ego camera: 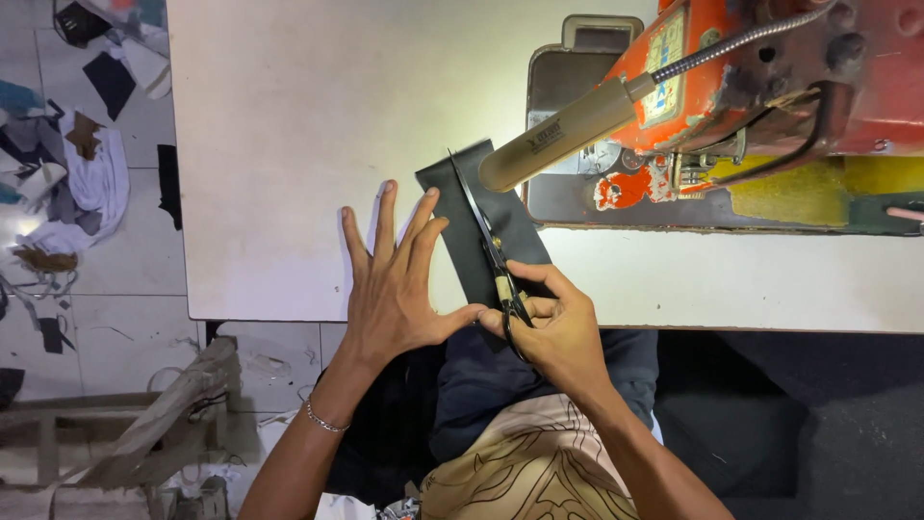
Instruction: Cutting a strip of black fabric with scissors and then folding the edges on a work table
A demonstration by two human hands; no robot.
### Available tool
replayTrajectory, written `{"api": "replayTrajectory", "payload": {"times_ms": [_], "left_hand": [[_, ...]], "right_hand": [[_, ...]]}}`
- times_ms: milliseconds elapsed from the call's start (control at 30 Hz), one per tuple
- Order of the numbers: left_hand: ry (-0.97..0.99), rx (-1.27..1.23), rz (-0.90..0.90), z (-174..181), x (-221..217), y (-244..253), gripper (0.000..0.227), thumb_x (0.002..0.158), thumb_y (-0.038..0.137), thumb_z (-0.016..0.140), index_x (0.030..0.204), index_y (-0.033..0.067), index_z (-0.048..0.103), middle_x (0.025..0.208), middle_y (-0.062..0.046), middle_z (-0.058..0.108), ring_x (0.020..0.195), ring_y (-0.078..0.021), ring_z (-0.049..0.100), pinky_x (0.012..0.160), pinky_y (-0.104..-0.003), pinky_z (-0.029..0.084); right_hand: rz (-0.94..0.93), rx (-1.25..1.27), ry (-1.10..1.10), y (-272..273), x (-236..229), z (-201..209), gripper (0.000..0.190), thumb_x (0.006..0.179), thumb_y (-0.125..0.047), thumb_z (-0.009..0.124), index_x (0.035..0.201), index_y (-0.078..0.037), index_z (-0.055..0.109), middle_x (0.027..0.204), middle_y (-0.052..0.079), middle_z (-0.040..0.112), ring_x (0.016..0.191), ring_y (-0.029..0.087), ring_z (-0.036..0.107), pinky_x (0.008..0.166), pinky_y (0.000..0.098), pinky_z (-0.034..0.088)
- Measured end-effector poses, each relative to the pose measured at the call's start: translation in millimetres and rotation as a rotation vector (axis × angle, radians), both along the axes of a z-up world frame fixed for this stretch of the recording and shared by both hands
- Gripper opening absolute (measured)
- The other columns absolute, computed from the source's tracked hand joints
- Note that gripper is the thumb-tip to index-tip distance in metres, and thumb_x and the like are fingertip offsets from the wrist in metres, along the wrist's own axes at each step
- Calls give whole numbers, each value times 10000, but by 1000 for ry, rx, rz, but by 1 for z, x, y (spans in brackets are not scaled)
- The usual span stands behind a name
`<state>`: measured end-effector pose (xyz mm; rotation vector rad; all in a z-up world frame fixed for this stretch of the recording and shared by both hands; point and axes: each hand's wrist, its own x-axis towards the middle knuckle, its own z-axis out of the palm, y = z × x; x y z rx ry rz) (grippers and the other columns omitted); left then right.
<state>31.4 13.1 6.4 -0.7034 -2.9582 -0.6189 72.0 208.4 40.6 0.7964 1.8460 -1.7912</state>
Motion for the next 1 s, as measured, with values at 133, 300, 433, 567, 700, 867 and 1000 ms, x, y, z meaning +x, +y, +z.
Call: {"api": "replayTrajectory", "payload": {"times_ms": [133,300,433,567,700,867,1000], "left_hand": [[1,-4,-3,0,0,-1,996,774,795,653,1389,19,544,1652,-98,356,1561,-428,140,1158,-808,83],[2,-3,-4,0,0,-1,979,767,784,676,1371,23,561,1650,-95,360,1560,-429,147,1149,-820,87],[-12,-7,-8,1,-1,-1,993,761,783,677,1382,17,560,1652,-97,358,1562,-421,137,1151,-815,76],[1,0,-4,1,-1,-1,994,755,783,690,1372,15,561,1647,-96,368,1558,-430,147,1155,-812,76],[-73,31,19,4,-7,-5,1059,635,693,878,1387,46,507,1653,-77,359,1564,-427,116,1162,-791,40],[-102,27,56,-3,-61,-38,1027,755,707,769,1487,71,432,1685,-82,263,1558,-424,55,1149,-783,-31],[255,262,24,27,-80,-58,380,1092,379,533,1277,52,597,1445,-121,609,1442,-434,421,1101,-700,347]], "right_hand": [[10,-15,10,2,5,-9,592,742,-127,873,1303,-113,684,531,-32,509,491,37,329,453,221,240],[14,-91,79,5,8,-15,591,784,-120,839,1343,-91,652,500,-13,492,431,32,318,383,216,246],[27,-72,60,6,7,-14,585,789,-134,834,1346,-103,656,500,-22,458,423,35,285,372,222,230],[-13,-151,51,7,4,-18,614,787,-117,822,1372,-80,642,553,40,582,393,61,390,338,218,289],[13,-214,1,15,1,-9,569,815,-174,774,1345,-71,593,507,45,448,298,129,363,240,263,261],[75,17,-57,69,49,9,589,746,-33,830,1317,-60,688,561,134,632,342,132,391,282,277,284],[522,120,-137,169,118,-9,560,829,100,658,1308,-131,834,781,16,723,658,94,500,656,216,363]]}}
